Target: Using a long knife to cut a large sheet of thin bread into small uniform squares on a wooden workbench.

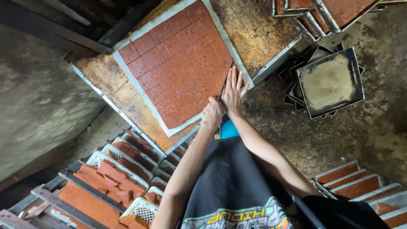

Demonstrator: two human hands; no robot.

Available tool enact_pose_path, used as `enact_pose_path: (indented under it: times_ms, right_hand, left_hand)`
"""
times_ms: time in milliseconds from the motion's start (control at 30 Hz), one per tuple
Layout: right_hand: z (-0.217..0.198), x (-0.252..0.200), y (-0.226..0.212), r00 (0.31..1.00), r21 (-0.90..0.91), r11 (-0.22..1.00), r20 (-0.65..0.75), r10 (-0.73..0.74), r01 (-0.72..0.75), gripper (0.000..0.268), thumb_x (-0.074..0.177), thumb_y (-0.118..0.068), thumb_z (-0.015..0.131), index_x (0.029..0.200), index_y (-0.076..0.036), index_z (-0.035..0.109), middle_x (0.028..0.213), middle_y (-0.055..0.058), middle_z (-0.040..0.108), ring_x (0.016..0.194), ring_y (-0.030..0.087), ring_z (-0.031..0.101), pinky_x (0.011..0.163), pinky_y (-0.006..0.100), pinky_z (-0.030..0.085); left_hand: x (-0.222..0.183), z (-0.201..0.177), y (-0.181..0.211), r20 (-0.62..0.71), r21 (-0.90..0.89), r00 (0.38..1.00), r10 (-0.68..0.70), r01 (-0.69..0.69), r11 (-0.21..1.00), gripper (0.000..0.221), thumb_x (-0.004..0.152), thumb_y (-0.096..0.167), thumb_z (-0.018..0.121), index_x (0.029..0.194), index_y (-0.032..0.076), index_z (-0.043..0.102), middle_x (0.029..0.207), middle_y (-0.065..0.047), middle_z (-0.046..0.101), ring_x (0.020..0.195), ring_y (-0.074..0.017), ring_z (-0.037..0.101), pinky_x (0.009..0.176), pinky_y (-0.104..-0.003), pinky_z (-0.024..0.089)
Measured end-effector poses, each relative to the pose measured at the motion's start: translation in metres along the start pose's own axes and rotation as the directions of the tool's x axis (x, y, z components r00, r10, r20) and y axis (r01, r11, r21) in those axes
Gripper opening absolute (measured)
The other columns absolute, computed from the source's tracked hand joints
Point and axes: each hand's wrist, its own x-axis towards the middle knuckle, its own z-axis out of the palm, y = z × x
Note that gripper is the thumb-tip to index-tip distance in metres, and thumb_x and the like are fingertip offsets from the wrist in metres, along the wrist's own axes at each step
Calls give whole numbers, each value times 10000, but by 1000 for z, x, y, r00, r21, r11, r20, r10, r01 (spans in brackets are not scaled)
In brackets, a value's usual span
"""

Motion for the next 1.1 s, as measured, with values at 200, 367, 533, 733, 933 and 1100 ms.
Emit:
enact_pose_path:
  times_ms: [200,367,533,733,933,1100]
  right_hand:
    - [-100,-7,-40,999,73,997,16,32,-33,606,1049,-145,272,1651,-132,204,1724,39,109,1578,284,69,1180,578,-33]
    - [-18,-1,-13,999,41,998,-11,40,-39,594,1067,-160,294,1654,-150,205,1724,35,104,1574,295,68,1170,599,-37]
    - [-10,1,-14,998,5,998,3,61,-61,622,1068,-180,412,1652,-168,198,1719,24,117,1572,292,89,1170,633,-20]
    - [-14,-1,-13,999,-4,999,-1,47,-47,623,1072,-182,438,1648,-162,203,1715,34,142,1569,297,125,1173,642,9]
    - [-12,1,-12,999,-43,998,6,44,-44,611,1077,-200,415,1647,-150,199,1713,34,133,1567,295,126,1169,651,30]
    - [-9,3,-13,999,-77,996,-17,32,-33,598,1072,-237,398,1637,-149,222,1704,45,163,1558,298,142,1156,660,42]
  left_hand:
    - [6,-7,2,234,-122,971,-46,76,990,399,929,233,504,1200,-55,551,677,-95,664,564,-322,726,488,-515,573]
    - [-16,-4,-8,29,-5,1000,-8,8,1000,446,946,257,510,1239,-69,592,665,-110,590,529,-320,679,471,-489,570]
    - [-21,-27,-19,-167,77,986,-8,21,997,413,973,295,479,1171,-22,655,591,-60,478,420,-259,591,390,-416,520]
    - [-22,-22,-15,-283,126,959,16,21,992,418,980,286,477,1189,-29,655,615,-85,462,422,-269,561,374,-426,492]
    - [-17,-72,-22,112,9,982,-154,154,988,330,862,456,633,857,135,557,515,37,517,443,-221,657,414,-402,549]
    - [-45,-78,-42,260,-48,958,-124,141,989,243,956,373,522,921,133,539,546,8,595,493,-240,699,470,-430,574]
